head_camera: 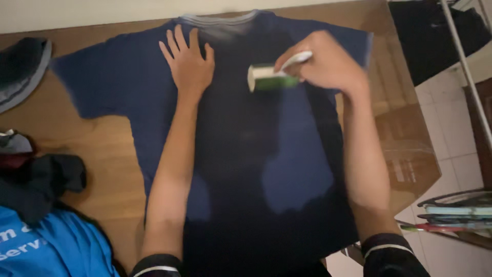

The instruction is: The person uses a lint roller to remove lint from a dark blue t-shirt laid on a wooden table. They roll the sticky roller over the front and back of the shirt, then flip it to reveal a printed ice cream design before continuing to roll the surface.

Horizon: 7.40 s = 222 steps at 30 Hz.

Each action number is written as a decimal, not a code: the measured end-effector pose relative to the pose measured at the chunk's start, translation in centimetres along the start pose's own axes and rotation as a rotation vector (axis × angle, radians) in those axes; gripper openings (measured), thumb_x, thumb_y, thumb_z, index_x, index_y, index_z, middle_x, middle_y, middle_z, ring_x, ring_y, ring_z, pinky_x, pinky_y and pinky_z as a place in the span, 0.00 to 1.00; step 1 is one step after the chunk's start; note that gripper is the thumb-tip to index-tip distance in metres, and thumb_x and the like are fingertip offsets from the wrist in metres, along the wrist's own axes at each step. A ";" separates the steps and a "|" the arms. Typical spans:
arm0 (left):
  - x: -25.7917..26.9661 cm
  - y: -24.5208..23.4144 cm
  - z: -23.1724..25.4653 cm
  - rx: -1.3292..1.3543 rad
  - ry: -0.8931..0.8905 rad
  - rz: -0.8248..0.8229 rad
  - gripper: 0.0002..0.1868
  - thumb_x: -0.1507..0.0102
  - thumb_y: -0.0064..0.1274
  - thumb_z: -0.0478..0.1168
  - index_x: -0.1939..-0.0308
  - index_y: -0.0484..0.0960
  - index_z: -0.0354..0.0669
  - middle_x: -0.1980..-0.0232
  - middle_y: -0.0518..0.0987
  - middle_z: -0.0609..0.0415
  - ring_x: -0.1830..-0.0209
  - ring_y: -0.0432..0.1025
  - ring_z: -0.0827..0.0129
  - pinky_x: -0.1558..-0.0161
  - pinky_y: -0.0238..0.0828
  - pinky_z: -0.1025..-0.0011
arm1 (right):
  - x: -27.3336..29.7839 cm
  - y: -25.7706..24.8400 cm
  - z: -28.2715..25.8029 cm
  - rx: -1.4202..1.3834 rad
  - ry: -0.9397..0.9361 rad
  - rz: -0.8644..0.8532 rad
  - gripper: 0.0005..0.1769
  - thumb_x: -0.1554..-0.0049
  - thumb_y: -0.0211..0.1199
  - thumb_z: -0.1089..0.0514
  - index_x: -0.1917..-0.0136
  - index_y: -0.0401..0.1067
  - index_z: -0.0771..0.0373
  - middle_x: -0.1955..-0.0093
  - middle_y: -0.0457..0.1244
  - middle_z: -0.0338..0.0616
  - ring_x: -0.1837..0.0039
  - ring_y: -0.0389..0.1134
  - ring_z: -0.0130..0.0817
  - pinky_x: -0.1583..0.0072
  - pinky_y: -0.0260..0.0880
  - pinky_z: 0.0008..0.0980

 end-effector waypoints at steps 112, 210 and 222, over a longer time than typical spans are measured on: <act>0.0 0.1 0.5 -0.050 0.061 0.021 0.29 0.27 0.45 0.48 0.25 0.67 0.37 0.24 0.62 0.37 0.23 0.49 0.33 0.26 0.35 0.34 | -8.7 2.7 4.1 0.205 -0.320 0.307 0.14 0.40 0.63 0.73 0.45 0.81 0.62 0.48 0.73 0.46 0.45 0.76 0.36 0.43 0.73 0.32; 0.5 0.4 4.6 0.174 0.363 -0.196 0.25 0.26 0.48 0.51 0.29 0.75 0.44 0.23 0.66 0.42 0.21 0.53 0.48 0.22 0.41 0.50 | -2.8 -3.3 5.3 0.087 0.224 0.032 0.25 0.49 0.52 0.74 0.47 0.82 0.55 0.54 0.72 0.43 0.58 0.74 0.29 0.58 0.76 0.27; 0.5 0.5 4.5 0.184 0.356 -0.207 0.25 0.26 0.48 0.51 0.28 0.75 0.43 0.28 0.70 0.42 0.24 0.58 0.48 0.23 0.44 0.50 | -6.1 -2.8 11.4 0.354 0.281 0.219 0.08 0.34 0.66 0.56 0.42 0.79 0.58 0.56 0.72 0.48 0.62 0.72 0.30 0.61 0.73 0.29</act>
Point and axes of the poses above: each hand's wrist, its own x-axis away from the middle knuckle, its own y-axis out of the palm, z = x × y, the point moved 6 cm from there along -x, towards the middle knuckle
